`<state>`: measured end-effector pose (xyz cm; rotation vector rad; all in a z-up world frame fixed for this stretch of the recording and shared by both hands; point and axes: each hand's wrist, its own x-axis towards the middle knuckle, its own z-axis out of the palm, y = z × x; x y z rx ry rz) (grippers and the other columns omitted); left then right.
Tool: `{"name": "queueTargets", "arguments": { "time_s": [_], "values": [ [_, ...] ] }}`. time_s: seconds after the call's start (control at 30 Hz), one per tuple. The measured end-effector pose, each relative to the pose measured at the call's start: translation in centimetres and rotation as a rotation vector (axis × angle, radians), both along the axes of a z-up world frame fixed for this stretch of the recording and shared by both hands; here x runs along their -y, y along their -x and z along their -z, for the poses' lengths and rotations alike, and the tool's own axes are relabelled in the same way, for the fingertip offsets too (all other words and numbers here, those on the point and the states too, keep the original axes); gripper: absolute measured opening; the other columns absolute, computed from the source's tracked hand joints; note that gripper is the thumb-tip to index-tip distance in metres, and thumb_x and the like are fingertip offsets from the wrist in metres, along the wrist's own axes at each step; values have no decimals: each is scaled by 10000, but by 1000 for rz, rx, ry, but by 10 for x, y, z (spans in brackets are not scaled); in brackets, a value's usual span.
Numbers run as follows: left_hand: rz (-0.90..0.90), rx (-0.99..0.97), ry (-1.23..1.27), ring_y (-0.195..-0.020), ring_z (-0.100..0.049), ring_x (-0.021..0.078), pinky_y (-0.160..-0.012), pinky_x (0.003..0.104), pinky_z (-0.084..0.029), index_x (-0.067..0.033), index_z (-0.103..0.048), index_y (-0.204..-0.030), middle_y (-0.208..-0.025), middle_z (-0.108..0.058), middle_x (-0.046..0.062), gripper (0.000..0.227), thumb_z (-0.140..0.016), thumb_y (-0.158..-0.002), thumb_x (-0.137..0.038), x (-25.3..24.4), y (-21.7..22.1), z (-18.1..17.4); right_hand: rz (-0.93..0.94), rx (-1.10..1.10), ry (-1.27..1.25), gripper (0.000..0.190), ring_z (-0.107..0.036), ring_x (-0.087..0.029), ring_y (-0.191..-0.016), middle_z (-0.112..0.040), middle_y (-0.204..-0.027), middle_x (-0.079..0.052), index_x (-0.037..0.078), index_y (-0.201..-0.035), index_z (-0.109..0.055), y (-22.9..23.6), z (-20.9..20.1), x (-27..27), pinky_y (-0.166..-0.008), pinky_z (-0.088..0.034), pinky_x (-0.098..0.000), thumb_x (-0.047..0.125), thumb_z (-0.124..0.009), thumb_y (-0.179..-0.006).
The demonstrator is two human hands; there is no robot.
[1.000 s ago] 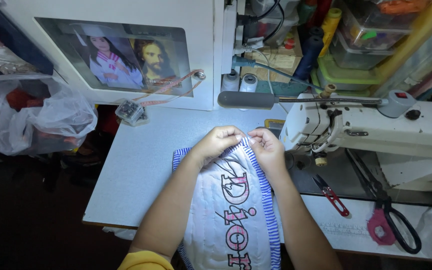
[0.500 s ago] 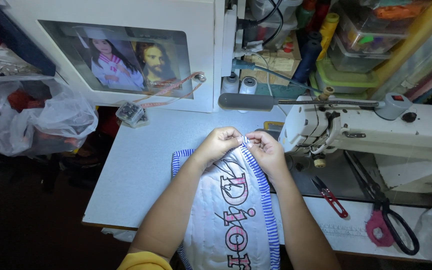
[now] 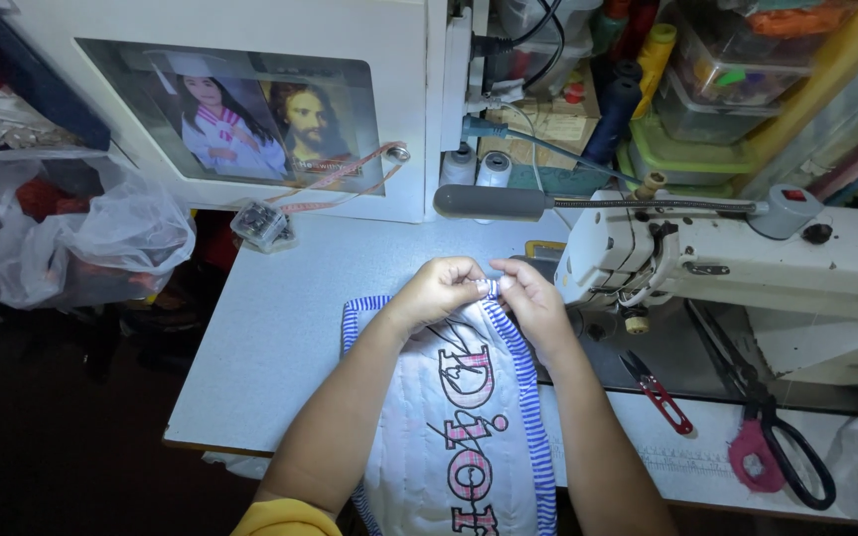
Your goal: Trimming excess threads and finishing the edges of an embroidered fabric panel at a sewing station.
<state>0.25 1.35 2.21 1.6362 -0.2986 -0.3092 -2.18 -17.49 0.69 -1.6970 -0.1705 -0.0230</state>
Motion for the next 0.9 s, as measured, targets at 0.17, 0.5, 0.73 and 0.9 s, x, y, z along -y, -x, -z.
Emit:
{"name": "queueTargets", "arguments": {
  "time_s": [0.17,0.5,0.73,0.9],
  "values": [
    [-89,32,36,-714,-648,103,-688,237,-529,-34,-737,-1007,-739,-700,51,219,-799,-802,-83,4,-9,24,96,88,315,223,-725,-175,-987,-788,-938,-93,165,-1154,-807,-11,15,2,-872,-562,-330,165,-654,-991],
    [1,-43,-1102,-1565,84,378,-1186,713,15,-323,-161,-1631,-1725,30,72,751,-348,-977,-644,-14,169,-60,127,-107,615,317,-669,-216,-1120,-749,-1203,-3,208,-1196,-743,14,-15,-3,-957,-521,-354,247,-508,-986],
    [371,128,-1314,-1569,138,267,-1197,712,55,-369,-77,-1633,-1727,114,-48,774,-255,-957,-703,-71,139,-27,204,23,638,268,-693,-209,-954,-761,-977,-23,129,-1060,-742,86,-4,28,-838,-514,-365,183,-491,-982],
    [517,946,-1160,-1537,-148,418,-1148,678,-158,-276,-247,-1622,-1694,-184,107,972,-230,-850,-865,-120,27,46,329,61,810,201,-658,-210,-757,-717,-844,-19,139,-1091,-701,138,32,41,-650,-534,-378,190,-518,-1026]
  ]
}}
